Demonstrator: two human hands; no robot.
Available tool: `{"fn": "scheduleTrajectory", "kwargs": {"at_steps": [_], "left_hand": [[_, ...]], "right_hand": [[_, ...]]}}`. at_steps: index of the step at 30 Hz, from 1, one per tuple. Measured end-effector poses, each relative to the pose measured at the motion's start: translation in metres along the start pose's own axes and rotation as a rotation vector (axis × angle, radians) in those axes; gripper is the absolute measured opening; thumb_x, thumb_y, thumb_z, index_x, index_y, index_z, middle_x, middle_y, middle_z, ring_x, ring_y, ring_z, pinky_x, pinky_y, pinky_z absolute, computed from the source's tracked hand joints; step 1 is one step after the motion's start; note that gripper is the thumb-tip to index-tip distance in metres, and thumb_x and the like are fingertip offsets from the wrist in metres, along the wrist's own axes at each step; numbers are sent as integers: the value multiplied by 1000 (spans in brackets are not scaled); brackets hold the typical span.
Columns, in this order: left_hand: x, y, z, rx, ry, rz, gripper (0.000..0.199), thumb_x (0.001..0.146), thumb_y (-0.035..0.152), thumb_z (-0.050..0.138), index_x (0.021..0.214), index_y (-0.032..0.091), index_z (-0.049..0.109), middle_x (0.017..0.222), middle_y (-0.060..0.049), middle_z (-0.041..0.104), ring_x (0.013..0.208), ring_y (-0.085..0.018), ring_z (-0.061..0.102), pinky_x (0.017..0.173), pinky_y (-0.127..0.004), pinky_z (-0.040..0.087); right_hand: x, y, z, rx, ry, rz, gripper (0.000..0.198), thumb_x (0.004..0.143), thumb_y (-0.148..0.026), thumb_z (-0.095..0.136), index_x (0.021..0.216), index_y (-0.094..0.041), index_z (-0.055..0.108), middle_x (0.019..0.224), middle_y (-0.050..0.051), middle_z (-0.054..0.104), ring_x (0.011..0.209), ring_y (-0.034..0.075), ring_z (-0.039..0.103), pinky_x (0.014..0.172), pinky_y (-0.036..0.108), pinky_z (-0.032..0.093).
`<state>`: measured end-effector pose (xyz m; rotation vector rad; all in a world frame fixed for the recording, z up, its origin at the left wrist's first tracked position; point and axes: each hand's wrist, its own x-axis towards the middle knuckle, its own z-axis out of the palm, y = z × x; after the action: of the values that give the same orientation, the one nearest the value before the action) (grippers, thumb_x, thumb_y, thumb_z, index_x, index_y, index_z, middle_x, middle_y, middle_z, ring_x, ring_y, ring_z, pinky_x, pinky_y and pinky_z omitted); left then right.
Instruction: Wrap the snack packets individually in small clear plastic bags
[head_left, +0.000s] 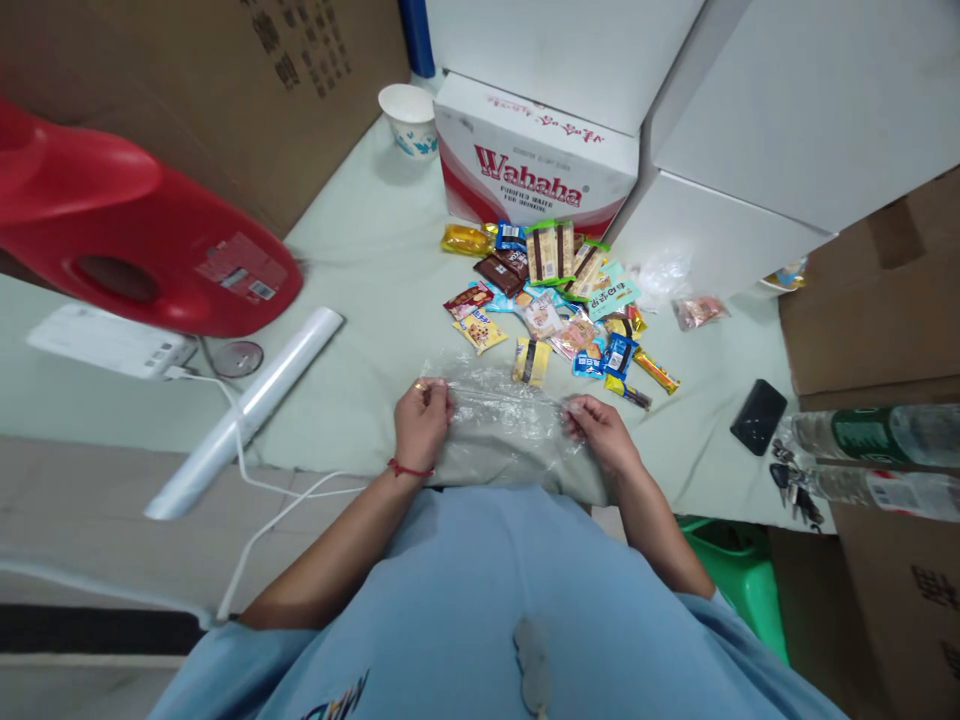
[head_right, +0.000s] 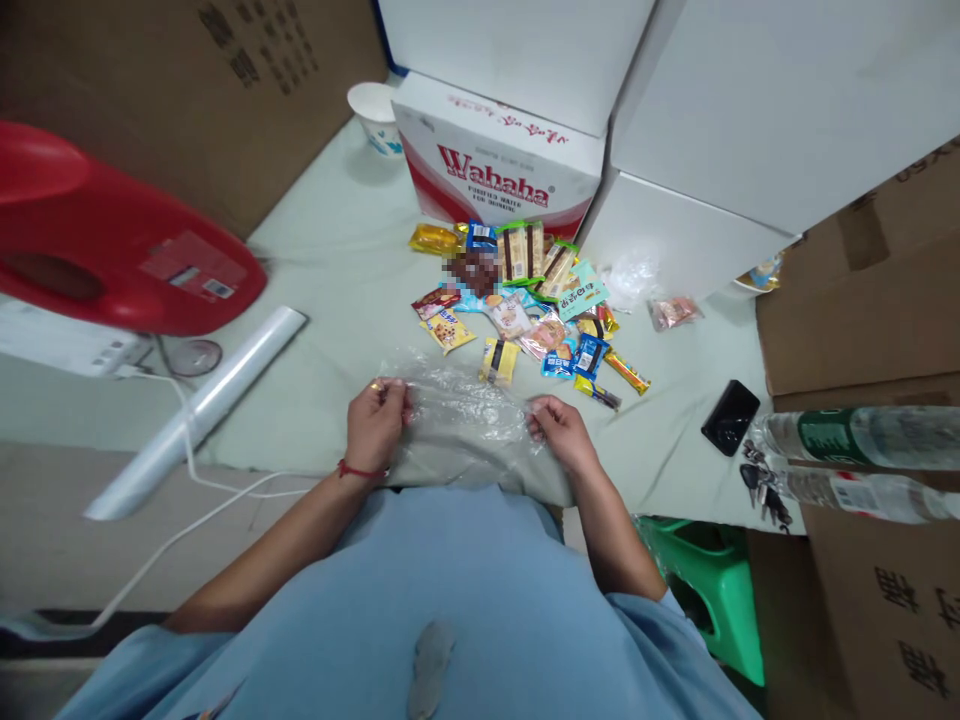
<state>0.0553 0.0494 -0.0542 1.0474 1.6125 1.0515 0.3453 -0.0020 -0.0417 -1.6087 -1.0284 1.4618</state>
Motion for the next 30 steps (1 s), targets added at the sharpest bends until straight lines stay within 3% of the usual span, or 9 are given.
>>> {"fn": "scheduleTrajectory", "kwargs": {"at_steps": [4, 7, 11, 15, 19, 22, 26, 28, 30], "left_hand": [[0, -1, 3, -68, -54, -38, 33, 92, 49, 56, 93, 18, 67, 62, 3, 59, 46, -10, 42, 47, -24, 35], [-6, 3, 3, -172, -237, -24, 50, 90, 47, 64, 130, 18, 67, 87, -4, 74, 46, -7, 38, 45, -23, 34], [-10, 11, -2, -367, -465, 22, 98, 82, 32, 76, 166, 39, 26, 147, -12, 64, 51, -2, 38, 48, -21, 40], [0, 7, -11, -428, -456, 10, 118, 78, 27, 79, 166, 48, 4, 161, -14, 50, 52, 0, 43, 49, -19, 41], [16, -9, -15, -186, -193, -76, 81, 83, 37, 69, 157, 24, 37, 127, -13, 73, 47, -3, 43, 44, -20, 35], [21, -18, -16, 81, -61, -44, 38, 84, 40, 62, 112, 16, 66, 85, -4, 73, 47, -9, 45, 46, -23, 35], [17, -20, -14, 164, -39, 56, 24, 85, 42, 62, 90, 19, 69, 77, -1, 69, 67, -14, 56, 63, -24, 44], [15, -19, -13, 182, -49, 99, 26, 87, 44, 61, 91, 20, 70, 79, 0, 69, 73, -15, 57, 70, -25, 45], [12, -18, -11, 192, -71, 128, 29, 89, 45, 59, 94, 19, 71, 79, 0, 69, 74, -15, 57, 73, -25, 44]], "right_hand": [[-6, 1, -16, -261, -57, -103, 50, 81, -62, 77, 108, -21, 71, 91, 3, 70, 81, 19, 64, 76, 33, 54], [1, -4, -14, -443, 21, -244, 59, 76, -56, 83, 123, -23, 70, 113, 9, 70, 101, 24, 65, 85, 37, 54], [20, -12, 4, -417, 55, -318, 42, 82, -58, 75, 104, -22, 75, 109, 10, 73, 98, 26, 67, 85, 39, 55], [31, -14, 12, -93, 102, -125, 46, 83, -68, 68, 86, -22, 67, 84, 4, 70, 71, 20, 64, 64, 33, 54], [28, -10, -4, 1, 87, 17, 52, 75, -73, 72, 83, -22, 63, 79, 2, 68, 60, 16, 58, 51, 28, 46], [21, -12, -30, -256, -28, -13, 49, 79, -69, 71, 78, -21, 64, 71, 1, 65, 61, 16, 56, 56, 29, 47], [16, -45, -52, -655, 70, -282, 36, 90, -56, 68, 96, -22, 74, 92, 7, 73, 82, 24, 65, 78, 38, 54], [20, -70, -42, -743, 94, -483, 34, 95, -51, 66, 113, -23, 74, 114, 12, 73, 106, 29, 66, 98, 45, 52], [29, -88, -17, -815, -35, -660, 41, 95, -49, 70, 128, -25, 71, 133, 12, 69, 127, 32, 59, 113, 51, 43]]}}
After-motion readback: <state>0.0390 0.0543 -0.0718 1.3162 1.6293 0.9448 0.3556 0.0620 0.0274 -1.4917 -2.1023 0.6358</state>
